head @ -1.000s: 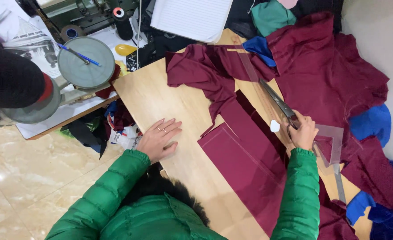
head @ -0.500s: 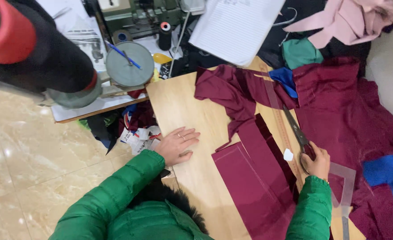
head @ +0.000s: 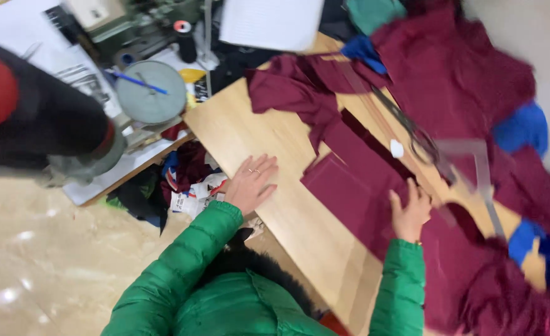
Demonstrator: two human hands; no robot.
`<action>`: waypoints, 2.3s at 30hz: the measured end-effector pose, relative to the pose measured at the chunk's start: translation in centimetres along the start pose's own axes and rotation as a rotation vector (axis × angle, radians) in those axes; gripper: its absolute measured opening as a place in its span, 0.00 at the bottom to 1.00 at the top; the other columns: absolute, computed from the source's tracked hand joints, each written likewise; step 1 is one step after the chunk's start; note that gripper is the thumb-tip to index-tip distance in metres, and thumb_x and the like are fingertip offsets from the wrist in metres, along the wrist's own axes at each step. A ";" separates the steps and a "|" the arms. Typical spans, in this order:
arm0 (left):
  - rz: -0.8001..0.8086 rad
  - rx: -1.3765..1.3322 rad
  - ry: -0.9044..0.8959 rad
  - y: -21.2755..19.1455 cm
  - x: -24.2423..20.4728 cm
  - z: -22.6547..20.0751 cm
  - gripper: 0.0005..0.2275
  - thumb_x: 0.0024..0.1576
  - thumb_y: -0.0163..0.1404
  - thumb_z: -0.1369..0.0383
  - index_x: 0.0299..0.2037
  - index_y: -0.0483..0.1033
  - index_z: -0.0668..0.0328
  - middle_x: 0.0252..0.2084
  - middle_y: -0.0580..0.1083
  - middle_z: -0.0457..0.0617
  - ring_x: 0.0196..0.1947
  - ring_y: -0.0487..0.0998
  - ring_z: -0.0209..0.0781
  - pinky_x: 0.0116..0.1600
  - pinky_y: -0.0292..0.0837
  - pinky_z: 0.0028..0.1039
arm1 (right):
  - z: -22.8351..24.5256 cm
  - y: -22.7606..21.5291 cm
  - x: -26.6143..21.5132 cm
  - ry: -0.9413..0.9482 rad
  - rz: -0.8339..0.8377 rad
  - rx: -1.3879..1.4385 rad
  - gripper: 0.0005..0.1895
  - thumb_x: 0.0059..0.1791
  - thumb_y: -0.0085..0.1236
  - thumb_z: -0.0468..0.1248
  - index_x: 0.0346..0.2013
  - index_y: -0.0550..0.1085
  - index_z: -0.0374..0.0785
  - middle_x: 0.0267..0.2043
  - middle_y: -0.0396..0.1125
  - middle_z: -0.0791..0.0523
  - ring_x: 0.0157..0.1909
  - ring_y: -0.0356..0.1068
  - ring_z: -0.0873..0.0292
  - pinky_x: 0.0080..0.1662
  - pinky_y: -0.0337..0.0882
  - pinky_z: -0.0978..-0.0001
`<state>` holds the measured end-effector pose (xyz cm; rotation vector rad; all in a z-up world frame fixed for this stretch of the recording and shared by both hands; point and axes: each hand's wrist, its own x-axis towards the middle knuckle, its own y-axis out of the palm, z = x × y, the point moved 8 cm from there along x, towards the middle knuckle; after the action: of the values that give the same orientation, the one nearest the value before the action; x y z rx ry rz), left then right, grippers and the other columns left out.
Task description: The person uses shears to cut a piece of maroon velvet fabric along marked lines on a wooden table. After cutting, the person sets the shears aside, smooths the fabric, and places a smaller cut piece on top of the larger piece.
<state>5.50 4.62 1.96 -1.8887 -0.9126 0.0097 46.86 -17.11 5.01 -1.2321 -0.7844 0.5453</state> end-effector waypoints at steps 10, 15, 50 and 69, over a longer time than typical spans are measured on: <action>0.124 0.065 0.007 2.3 -3.7 -5.9 0.28 0.65 0.46 0.52 0.72 0.60 0.55 0.78 0.54 0.58 0.77 0.51 0.58 0.76 0.35 0.57 | 5.2 -1.2 -22.8 0.321 -0.108 -0.030 0.42 0.50 0.60 0.61 0.74 0.63 0.45 0.72 0.57 0.40 0.73 0.54 0.36 0.66 0.56 0.40; 0.089 -0.105 -0.118 3.9 -4.5 -7.0 0.38 0.60 0.53 0.50 0.76 0.51 0.58 0.79 0.48 0.64 0.77 0.48 0.67 0.76 0.36 0.58 | 13.0 -2.3 -25.0 0.136 -0.092 0.320 0.37 0.46 0.68 0.49 0.68 0.69 0.49 0.68 0.63 0.44 0.70 0.60 0.38 0.67 0.60 0.47; 0.496 -0.322 -0.238 12.6 12.2 -25.0 0.12 0.48 0.60 0.56 0.34 0.77 0.51 0.35 0.80 0.54 0.40 0.82 0.63 0.45 0.73 0.50 | -21.4 -7.9 -25.1 0.539 0.056 1.223 0.26 0.45 0.66 0.26 0.56 0.69 0.37 0.49 0.70 0.56 0.49 0.72 0.62 0.52 0.75 0.68; 0.211 -0.132 0.196 26.3 20.9 -27.2 0.11 0.59 0.57 0.63 0.51 0.77 0.44 0.60 0.75 0.46 0.65 0.72 0.52 0.67 0.63 0.45 | -42.1 -4.6 -7.2 0.242 0.085 -0.195 0.22 0.47 0.66 0.53 0.56 0.73 0.70 0.45 0.63 0.66 0.53 0.61 0.58 0.59 0.56 0.50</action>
<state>46.22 -9.85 2.75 -2.0602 -0.5913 -0.1097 74.77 -49.62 2.22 -1.4858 -0.5918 0.3854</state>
